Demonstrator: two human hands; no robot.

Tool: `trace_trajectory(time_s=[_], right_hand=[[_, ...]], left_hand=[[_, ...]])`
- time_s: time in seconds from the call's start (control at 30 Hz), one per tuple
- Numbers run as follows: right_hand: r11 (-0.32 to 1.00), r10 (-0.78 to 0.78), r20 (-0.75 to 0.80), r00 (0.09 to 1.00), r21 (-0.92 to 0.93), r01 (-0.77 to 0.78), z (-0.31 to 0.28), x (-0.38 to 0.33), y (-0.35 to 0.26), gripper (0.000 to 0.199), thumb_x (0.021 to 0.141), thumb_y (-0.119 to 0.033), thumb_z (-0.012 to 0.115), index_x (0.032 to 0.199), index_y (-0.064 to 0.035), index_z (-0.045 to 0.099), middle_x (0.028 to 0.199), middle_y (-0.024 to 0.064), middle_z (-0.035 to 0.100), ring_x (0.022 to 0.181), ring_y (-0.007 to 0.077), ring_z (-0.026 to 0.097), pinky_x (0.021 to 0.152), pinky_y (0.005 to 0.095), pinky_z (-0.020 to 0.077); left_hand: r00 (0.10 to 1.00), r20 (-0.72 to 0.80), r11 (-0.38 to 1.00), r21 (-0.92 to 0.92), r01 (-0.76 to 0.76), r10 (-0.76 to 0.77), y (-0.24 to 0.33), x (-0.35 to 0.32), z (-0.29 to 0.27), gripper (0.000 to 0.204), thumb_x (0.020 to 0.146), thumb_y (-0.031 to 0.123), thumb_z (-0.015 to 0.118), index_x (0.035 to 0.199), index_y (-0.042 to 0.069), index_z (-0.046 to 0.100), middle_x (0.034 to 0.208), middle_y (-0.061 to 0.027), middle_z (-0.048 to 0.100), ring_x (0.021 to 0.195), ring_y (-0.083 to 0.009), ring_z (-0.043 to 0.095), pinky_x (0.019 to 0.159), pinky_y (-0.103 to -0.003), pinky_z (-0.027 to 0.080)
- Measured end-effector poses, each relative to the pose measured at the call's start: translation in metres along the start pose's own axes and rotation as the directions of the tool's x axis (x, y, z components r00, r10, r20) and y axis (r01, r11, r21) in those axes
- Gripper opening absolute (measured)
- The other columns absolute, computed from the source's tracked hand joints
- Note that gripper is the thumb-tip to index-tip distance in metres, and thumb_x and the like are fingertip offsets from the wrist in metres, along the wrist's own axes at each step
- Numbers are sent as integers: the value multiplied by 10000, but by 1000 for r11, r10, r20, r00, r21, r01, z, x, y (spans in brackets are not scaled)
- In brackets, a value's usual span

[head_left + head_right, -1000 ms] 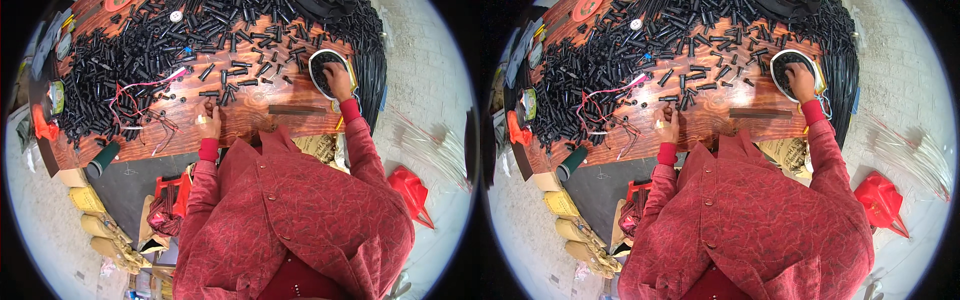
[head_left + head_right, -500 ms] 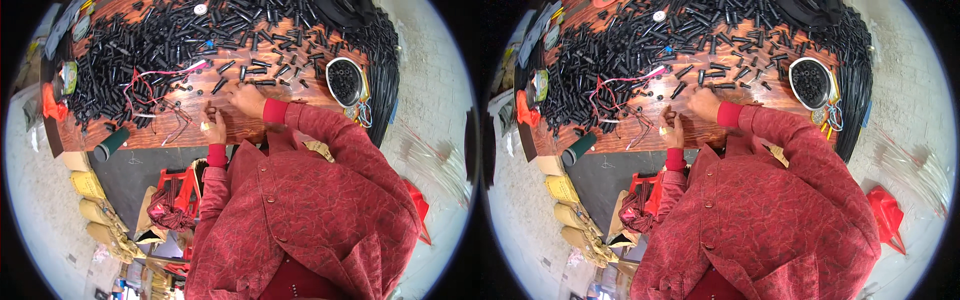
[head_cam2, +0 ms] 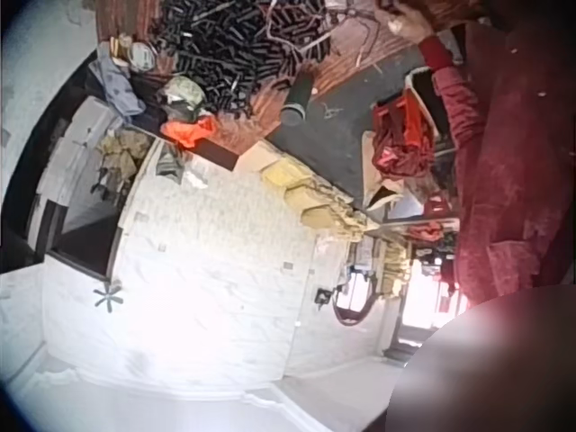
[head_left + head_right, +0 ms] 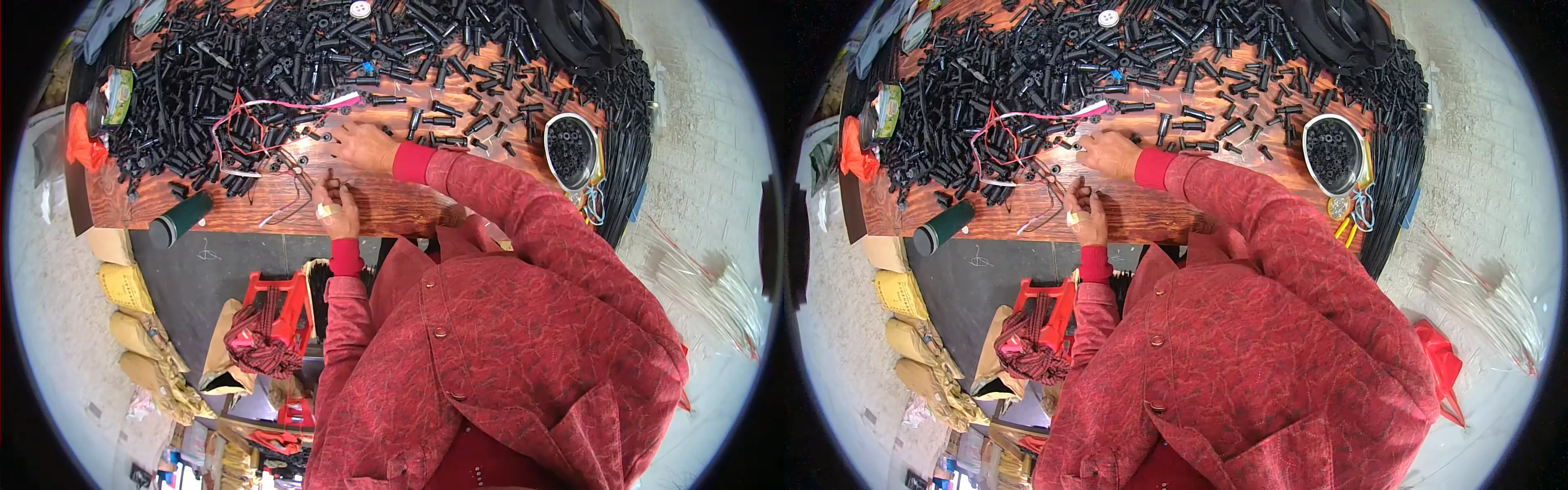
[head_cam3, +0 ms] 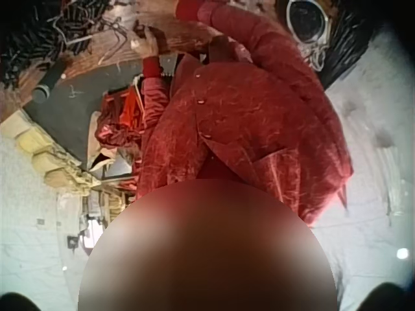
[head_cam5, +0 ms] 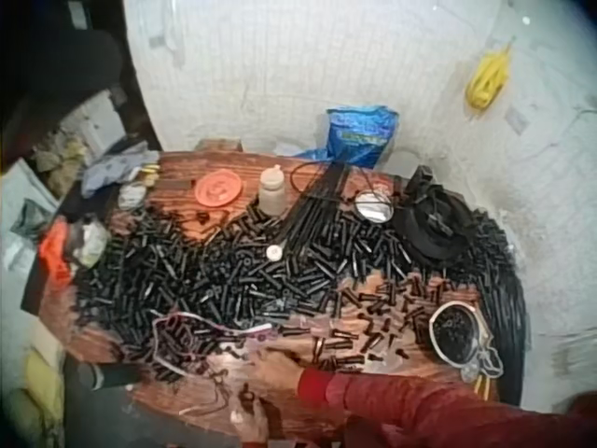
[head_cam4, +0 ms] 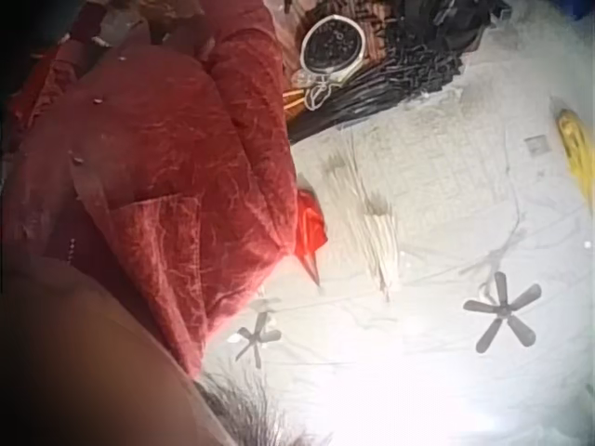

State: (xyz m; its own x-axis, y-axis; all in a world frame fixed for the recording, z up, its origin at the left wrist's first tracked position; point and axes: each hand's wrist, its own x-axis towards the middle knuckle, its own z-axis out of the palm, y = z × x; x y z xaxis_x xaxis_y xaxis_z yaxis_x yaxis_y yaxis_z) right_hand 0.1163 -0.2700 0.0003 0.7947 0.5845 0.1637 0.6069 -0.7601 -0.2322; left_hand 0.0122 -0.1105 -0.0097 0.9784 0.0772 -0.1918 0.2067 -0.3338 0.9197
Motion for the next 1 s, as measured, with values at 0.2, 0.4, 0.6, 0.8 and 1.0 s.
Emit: trace_trajectory(time_s=[0.2, 0.4, 0.6, 0.8, 1.0], right_hand=[[949, 232, -45, 972, 232, -215, -77, -37, 11, 224, 856, -234, 678, 1041, -109, 690, 1026, 110, 649, 919, 301, 684, 791, 427, 578], [610, 792, -121, 598, 149, -778, -194, -200, 74, 240, 876, -155, 748, 1099, -69, 728, 974, 130, 708, 906, 328, 692, 781, 403, 556], [367, 899, -204, 387, -130, -921, -208, -348, 118, 231, 882, -263, 738, 1053, -107, 734, 947, 143, 696, 881, 371, 682, 765, 445, 548], [525, 804, -313, 506, -24, -851, -210, -263, 100, 197, 910, -235, 708, 1071, -124, 739, 964, 116, 705, 878, 337, 693, 766, 440, 561], [807, 560, -81, 824, 278, -521, -135, -128, 71, 189, 925, -171, 678, 1096, -107, 726, 1060, 91, 725, 914, 301, 716, 770, 396, 586]], left_hand=[[995, 48, 979, -179, 100, -93, 2, 8, 4, 385, 966, -21, 578, 1348, -16, 535, 1044, -69, 594, 905, -121, 610, 781, -260, 540], [868, 37, 795, 382, -471, 496, 51, 57, -14, 339, 886, -21, 615, 1222, 24, 624, 1082, -165, 615, 954, -317, 611, 850, -438, 509], [814, 203, 606, 576, -549, 545, 76, 137, -33, 742, 745, 4, 751, 1426, 241, 576, 1287, -223, 525, 1116, -410, 542, 934, -482, 472], [755, 379, 473, 607, -639, 534, 70, 168, -38, 428, 754, 93, 786, 1152, 236, 720, 1265, -143, 569, 1109, -380, 558, 906, -463, 497], [772, 231, 600, 514, -614, 592, 64, 172, -38, 76, 813, 122, 760, 872, 148, 721, 1154, -85, 633, 1055, -343, 586, 871, -437, 503]])
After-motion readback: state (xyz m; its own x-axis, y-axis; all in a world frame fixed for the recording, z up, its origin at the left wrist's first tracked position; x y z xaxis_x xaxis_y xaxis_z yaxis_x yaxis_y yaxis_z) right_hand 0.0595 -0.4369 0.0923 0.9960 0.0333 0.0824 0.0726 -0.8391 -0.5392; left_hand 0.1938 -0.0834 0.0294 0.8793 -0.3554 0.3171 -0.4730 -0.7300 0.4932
